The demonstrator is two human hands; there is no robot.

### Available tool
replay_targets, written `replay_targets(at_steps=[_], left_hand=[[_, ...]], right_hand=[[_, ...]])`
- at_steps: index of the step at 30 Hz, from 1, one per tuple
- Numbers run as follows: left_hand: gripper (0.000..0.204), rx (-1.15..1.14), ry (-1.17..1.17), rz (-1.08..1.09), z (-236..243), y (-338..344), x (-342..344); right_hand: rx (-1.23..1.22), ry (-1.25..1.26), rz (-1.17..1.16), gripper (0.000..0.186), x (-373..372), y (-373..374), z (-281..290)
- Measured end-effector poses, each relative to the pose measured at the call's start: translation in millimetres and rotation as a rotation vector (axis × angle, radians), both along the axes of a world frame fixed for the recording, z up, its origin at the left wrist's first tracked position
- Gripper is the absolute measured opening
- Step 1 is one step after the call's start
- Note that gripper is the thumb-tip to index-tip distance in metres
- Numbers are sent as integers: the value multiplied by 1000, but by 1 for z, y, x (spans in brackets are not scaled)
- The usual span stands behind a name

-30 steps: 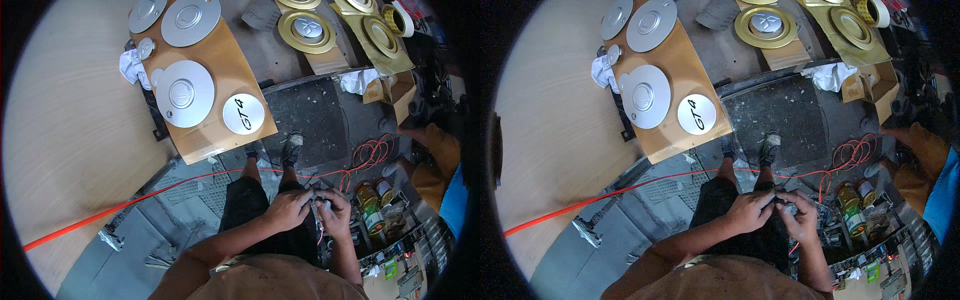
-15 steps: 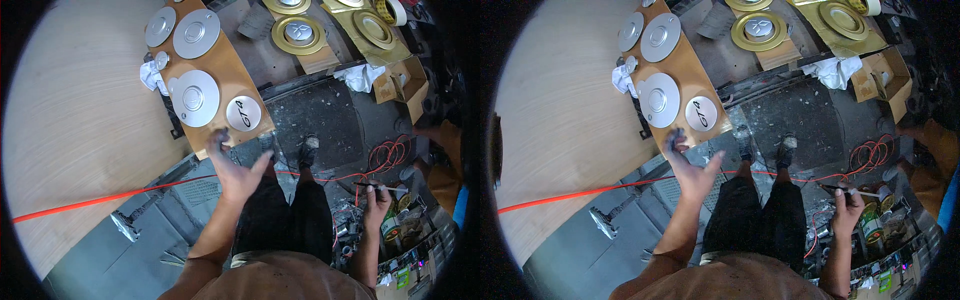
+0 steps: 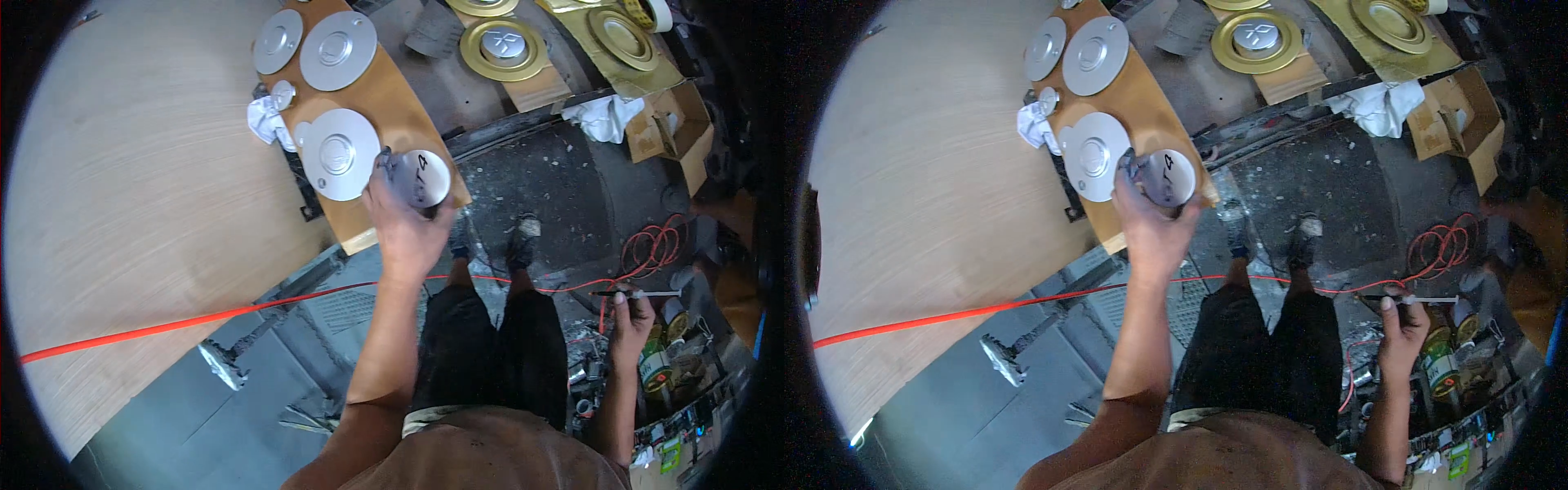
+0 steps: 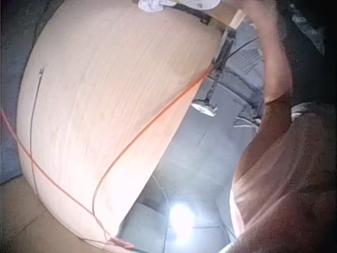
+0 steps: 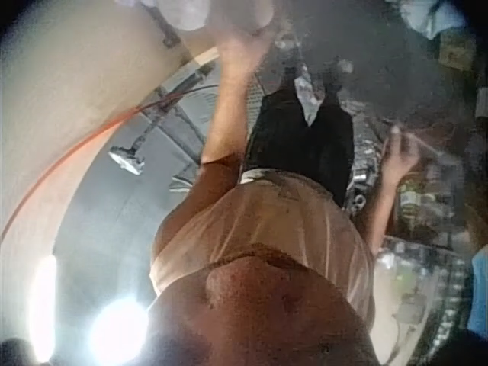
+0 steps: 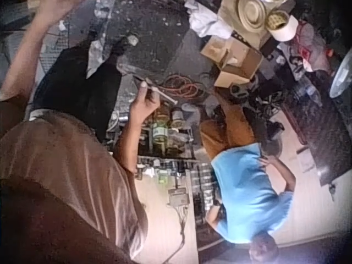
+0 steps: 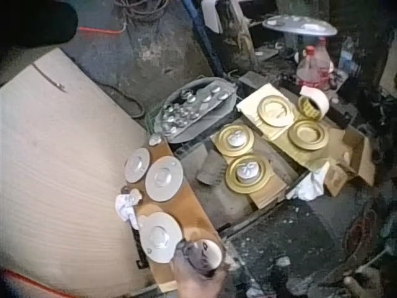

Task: Detailed painting and resin application to wheel center caps at a workshop workbench.

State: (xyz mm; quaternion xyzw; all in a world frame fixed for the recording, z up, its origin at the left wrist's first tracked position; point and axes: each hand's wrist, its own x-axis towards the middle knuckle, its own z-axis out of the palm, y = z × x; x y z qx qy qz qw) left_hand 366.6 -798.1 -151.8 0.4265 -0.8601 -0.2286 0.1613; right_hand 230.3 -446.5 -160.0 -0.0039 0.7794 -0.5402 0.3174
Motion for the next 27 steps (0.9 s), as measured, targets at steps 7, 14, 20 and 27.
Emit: replay_targets(at_steps=[7, 14, 20, 27], left_hand=[[99, 132, -54, 41, 13, -7, 6], [97, 189, 115, -55, 13, -15, 12], [95, 284, 149, -78, 7, -28, 18], [100, 295, 77, -105, 3, -40, 26]], right_hand=[[2, -21, -40, 17, 8, -5, -3], [-14, 12, -10, 13, 22, -52, 8], [-59, -12, -60, 13, 39, -78, 6], [-57, 27, -72, 10, 57, -110, 15]])
